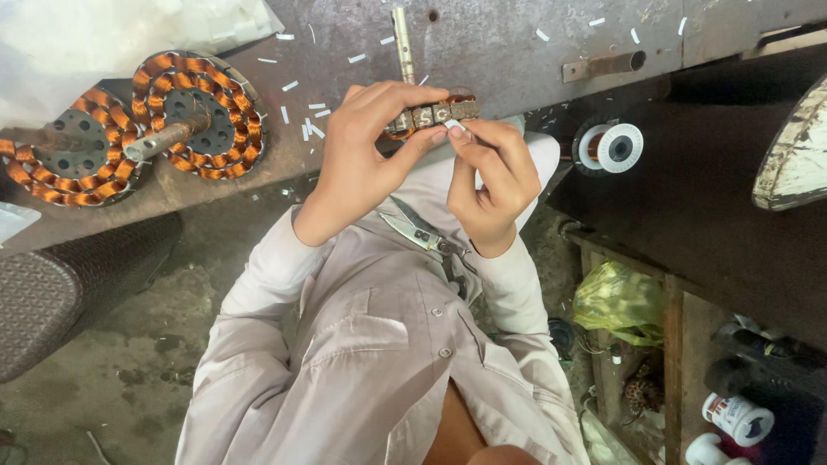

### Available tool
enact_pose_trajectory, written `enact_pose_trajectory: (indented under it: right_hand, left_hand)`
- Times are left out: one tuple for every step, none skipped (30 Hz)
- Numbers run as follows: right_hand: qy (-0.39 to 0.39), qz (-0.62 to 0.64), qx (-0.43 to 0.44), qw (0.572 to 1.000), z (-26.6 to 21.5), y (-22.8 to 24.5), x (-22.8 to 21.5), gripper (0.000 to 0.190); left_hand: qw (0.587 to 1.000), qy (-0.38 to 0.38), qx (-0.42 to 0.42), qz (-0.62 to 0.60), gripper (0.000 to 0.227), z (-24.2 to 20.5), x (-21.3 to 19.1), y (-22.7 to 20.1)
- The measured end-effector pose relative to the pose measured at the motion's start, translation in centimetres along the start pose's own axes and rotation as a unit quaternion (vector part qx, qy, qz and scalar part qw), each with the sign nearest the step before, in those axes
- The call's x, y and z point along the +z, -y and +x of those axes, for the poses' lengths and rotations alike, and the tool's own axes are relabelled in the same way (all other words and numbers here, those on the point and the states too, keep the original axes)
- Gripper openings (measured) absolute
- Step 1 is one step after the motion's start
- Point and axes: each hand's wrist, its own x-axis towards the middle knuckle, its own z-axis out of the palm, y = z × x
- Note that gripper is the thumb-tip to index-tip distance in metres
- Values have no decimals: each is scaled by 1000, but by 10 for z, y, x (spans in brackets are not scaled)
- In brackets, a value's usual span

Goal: The person inserts small white insulating pieces into the slots of a copper-wound stator core using a screwdriver and their fingers. They handle multiple stator cores on a metal workbench, placing finished units aside and picking up new ones to continue the process.

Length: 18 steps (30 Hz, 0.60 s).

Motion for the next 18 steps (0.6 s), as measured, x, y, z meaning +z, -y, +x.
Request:
enact_pose_trajectory:
  right_hand:
    - [2,-11,-6,1000,2,1,0,19]
    - [4,-21,-11,1000,3,3,-1,20]
    - [8,-28,-8,1000,4,5,-1,21]
    - [11,-34,-4,999,4,7,-2,21]
    - [14,-40,-1,999,5,8,-2,22]
    - [10,-55,-4,998,5,9,-2,23]
    - [8,-69,-7,998,4,11,-1,25]
    - [5,-82,-10,997,2,12,0,26]
    - [2,-105,-17,994,2,13,2,27]
    - [-2,-127,-24,992,1,15,5,27]
    - [-6,-149,-31,988,0,15,9,28]
    - [-12,-169,-36,985,0,16,13,27]
    - [-19,-188,-42,981,0,16,17,27]
    - [-25,-208,-48,977,1,16,19,27]
    - [-27,-196,-45,979,1,15,19,28]
    - [-29,-183,-42,982,1,15,18,30]
    - [-33,-171,-39,984,2,15,17,32]
    - [-26,-136,-22,990,3,15,13,30]
  left_hand:
    - [1000,0,0,0,30,0,0,0]
    - [1000,0,0,0,30,0,0,0]
    - [1000,0,0,-1,30,0,1,0]
    - [1000,-1,1,-2,30,0,1,0]
    - [1000,-2,2,-3,30,1,1,0]
    - [1000,-4,3,-3,30,1,1,1]
    - [1000,-4,8,-2,30,0,2,1]
    - [1000,-4,13,-1,30,0,2,1]
    - [1000,-5,19,1,30,0,2,2]
    - [1000,-1,16,5,30,0,3,2]
    - [1000,3,13,9,30,0,3,2]
    - [1000,7,11,13,31,0,3,1]
    - [1000,-2,12,12,30,1,4,1]
    - [1000,-12,13,12,29,1,6,0]
    - [1000,-20,13,11,29,0,8,-1]
    - [999,-27,13,16,28,0,9,-3]
    - [999,-33,17,21,28,1,10,-3]
    - [999,-39,20,27,28,1,10,-4]
